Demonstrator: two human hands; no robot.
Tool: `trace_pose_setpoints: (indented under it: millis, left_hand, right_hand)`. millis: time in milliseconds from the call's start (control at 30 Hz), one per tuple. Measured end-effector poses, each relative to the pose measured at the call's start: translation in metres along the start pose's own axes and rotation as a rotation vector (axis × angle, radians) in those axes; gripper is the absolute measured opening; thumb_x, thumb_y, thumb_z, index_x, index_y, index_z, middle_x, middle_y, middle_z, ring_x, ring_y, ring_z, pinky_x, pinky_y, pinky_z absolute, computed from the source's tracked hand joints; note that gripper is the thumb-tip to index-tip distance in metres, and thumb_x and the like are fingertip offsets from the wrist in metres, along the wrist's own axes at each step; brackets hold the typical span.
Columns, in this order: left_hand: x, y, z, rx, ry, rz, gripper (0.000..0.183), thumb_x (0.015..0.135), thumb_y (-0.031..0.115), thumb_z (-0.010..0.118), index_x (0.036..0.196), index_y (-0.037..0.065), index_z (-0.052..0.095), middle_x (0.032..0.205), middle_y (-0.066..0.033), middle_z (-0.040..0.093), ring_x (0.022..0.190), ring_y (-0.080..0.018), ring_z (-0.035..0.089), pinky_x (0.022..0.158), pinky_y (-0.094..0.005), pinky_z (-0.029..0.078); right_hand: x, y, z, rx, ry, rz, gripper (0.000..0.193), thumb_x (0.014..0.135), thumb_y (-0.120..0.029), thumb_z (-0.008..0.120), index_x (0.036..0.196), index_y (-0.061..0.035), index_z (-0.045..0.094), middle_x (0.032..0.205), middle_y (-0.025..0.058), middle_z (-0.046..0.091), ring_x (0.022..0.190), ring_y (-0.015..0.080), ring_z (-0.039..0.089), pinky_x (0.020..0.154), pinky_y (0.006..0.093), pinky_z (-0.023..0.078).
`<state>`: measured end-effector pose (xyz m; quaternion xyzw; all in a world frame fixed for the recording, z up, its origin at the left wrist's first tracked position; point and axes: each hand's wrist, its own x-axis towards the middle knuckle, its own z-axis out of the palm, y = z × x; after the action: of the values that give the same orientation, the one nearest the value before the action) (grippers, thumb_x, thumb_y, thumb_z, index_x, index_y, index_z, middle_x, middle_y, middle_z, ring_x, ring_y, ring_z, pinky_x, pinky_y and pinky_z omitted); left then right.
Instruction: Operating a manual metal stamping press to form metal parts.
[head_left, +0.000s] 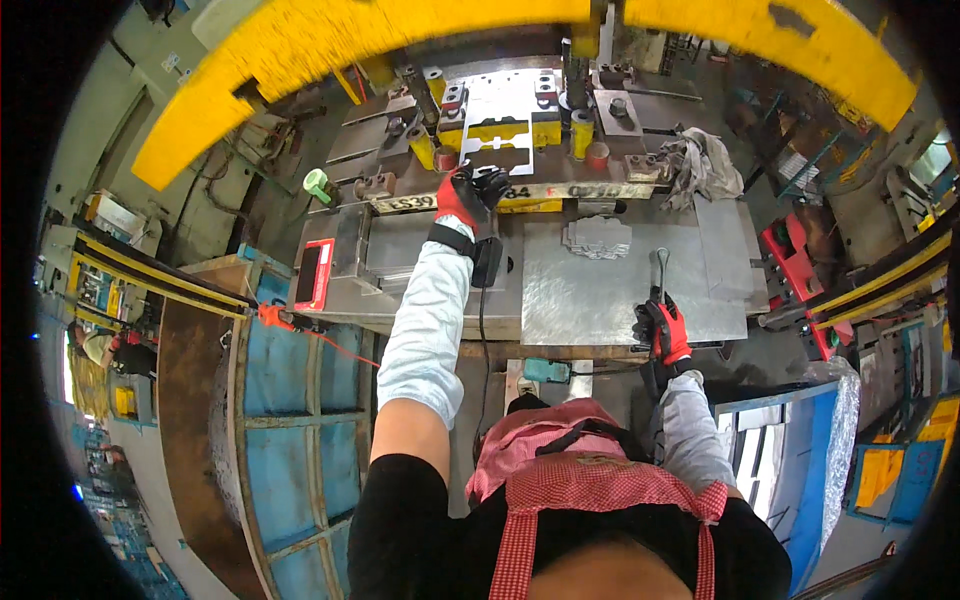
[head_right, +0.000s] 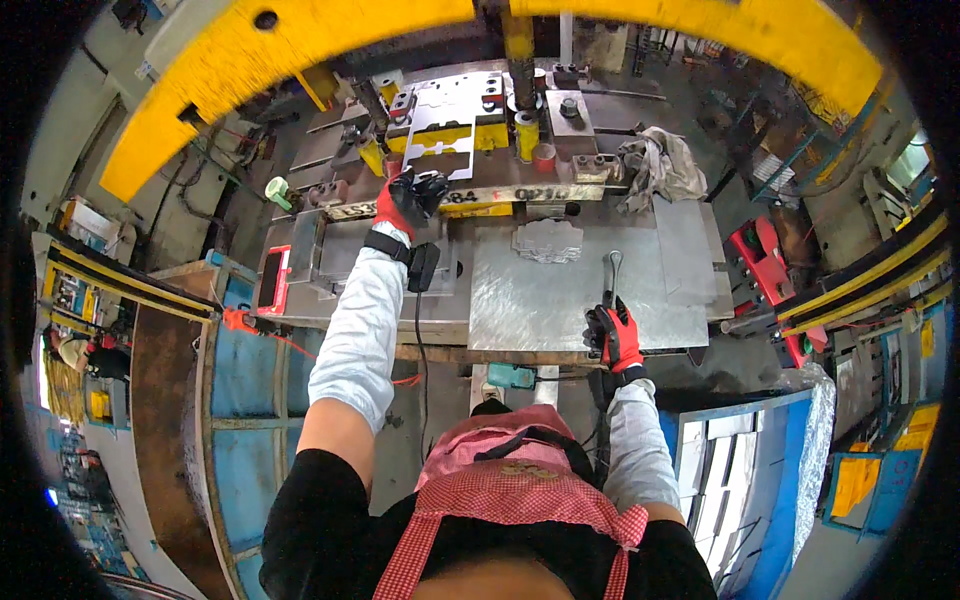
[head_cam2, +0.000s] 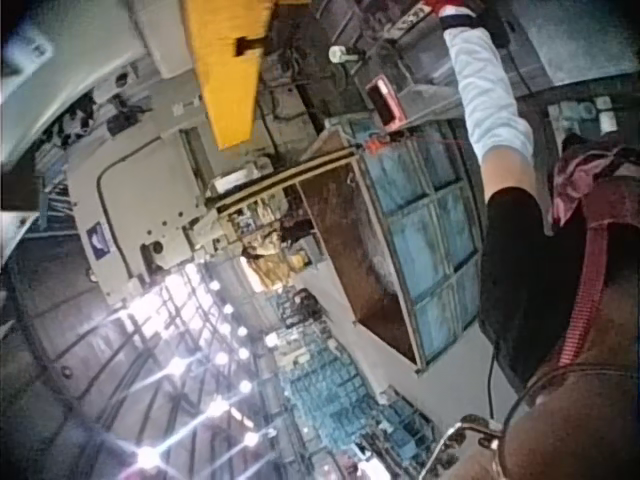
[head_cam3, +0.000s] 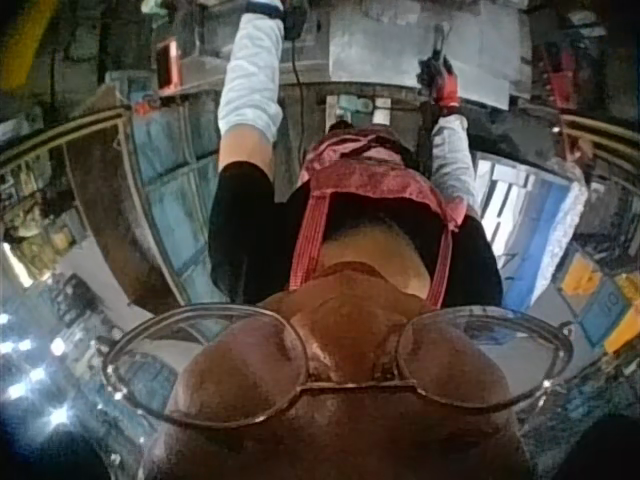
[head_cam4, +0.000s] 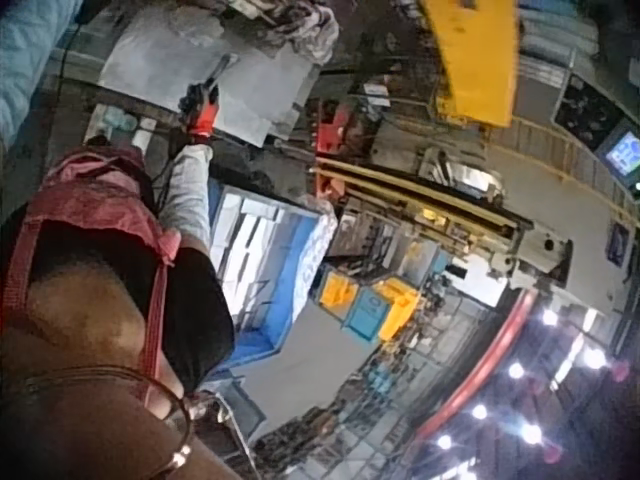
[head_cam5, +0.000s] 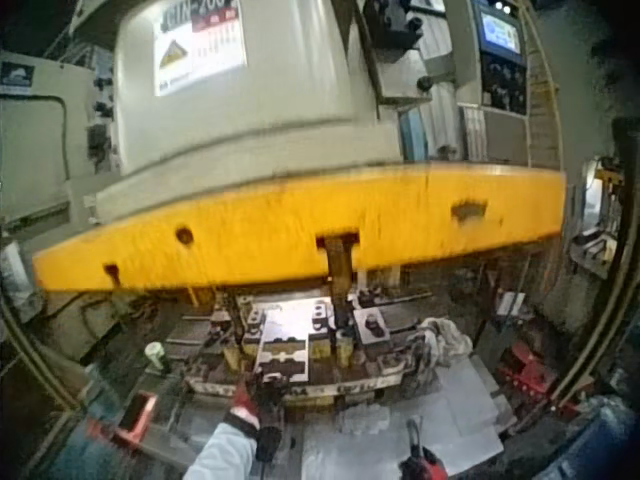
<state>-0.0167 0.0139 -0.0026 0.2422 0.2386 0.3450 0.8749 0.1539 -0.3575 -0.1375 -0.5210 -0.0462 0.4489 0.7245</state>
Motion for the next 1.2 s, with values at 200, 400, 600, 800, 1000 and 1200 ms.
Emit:
trace_pose_setpoints:
  millis: [200,400,600,800,1000,1200]
  left_hand:
    - [-0.001,-0.006,0.008,0.048,0.063,-0.013,0.043,0.087,0.033,0.039,0.098,-0.007,0.051,0.092,-0.0228,0.060,0.083,-0.0340,0.060,0.077,-0.0409,0.050]
    - [0.006,-0.002,-0.005,0.002,0.003,-0.057,0.044,0.087,0.035,0.038,0.099,-0.006,0.051,0.092,-0.0216,0.060,0.083,-0.0337,0.059,0.080,-0.0418,0.048]
    - [-0.004,-0.008,0.011,-0.007,-0.012,-0.046,0.045,0.087,0.035,0.037,0.098,-0.005,0.052,0.090,-0.0205,0.060,0.083,-0.0328,0.059,0.079,-0.0421,0.048]
    - [-0.003,0.000,-0.012,-0.124,-0.123,-0.095,0.045,0.086,0.037,0.039,0.098,-0.004,0.052,0.091,-0.0212,0.060,0.083,-0.0341,0.059,0.078,-0.0448,0.048]
    - [-0.007,0.002,-0.003,-0.087,-0.088,-0.104,0.044,0.087,0.036,0.040,0.099,-0.004,0.054,0.091,-0.0187,0.061,0.083,-0.0311,0.060,0.078,-0.0415,0.048]
    - [0.002,-0.008,-0.018,-0.145,-0.243,-0.139,0.041,0.087,0.036,0.040,0.096,0.000,0.058,0.089,-0.0144,0.063,0.081,-0.0284,0.061,0.077,-0.0396,0.049]
  right_hand:
    - [-0.004,0.005,-0.003,-0.038,-0.027,-0.080,0.025,0.079,-0.018,0.059,0.097,-0.0062,0.047,0.070,0.0063,0.055,0.049,0.0158,0.052,0.043,0.0288,0.045]
    - [-0.014,0.002,0.010,-0.238,0.097,-0.298,0.045,0.077,-0.008,0.058,0.118,-0.0033,0.041,0.085,0.0060,0.057,0.065,0.0109,0.053,0.052,0.0236,0.044]
    - [0.018,-0.093,0.157,-0.464,-0.216,-0.640,0.048,0.082,-0.007,0.055,0.127,-0.0059,0.038,0.094,0.0018,0.054,0.068,0.0058,0.046,0.059,0.0209,0.042]
    - [0.121,-0.151,0.299,-0.474,-0.596,-0.290,0.025,0.079,-0.016,0.058,0.103,-0.0081,0.054,0.068,-0.0037,0.049,0.053,0.0054,0.044,0.045,0.0221,0.035]
    - [0.161,-0.155,0.311,-0.365,-0.674,-0.289,0.018,0.085,-0.019,0.051,0.094,-0.0055,0.058,0.070,-0.0018,0.054,0.062,0.0058,0.049,0.055,0.0214,0.042]
    - [0.025,-0.132,0.209,-0.522,-0.355,-0.630,0.043,0.084,-0.015,0.053,0.124,-0.0040,0.041,0.078,-0.0002,0.055,0.056,0.0054,0.046,0.047,0.0214,0.039]
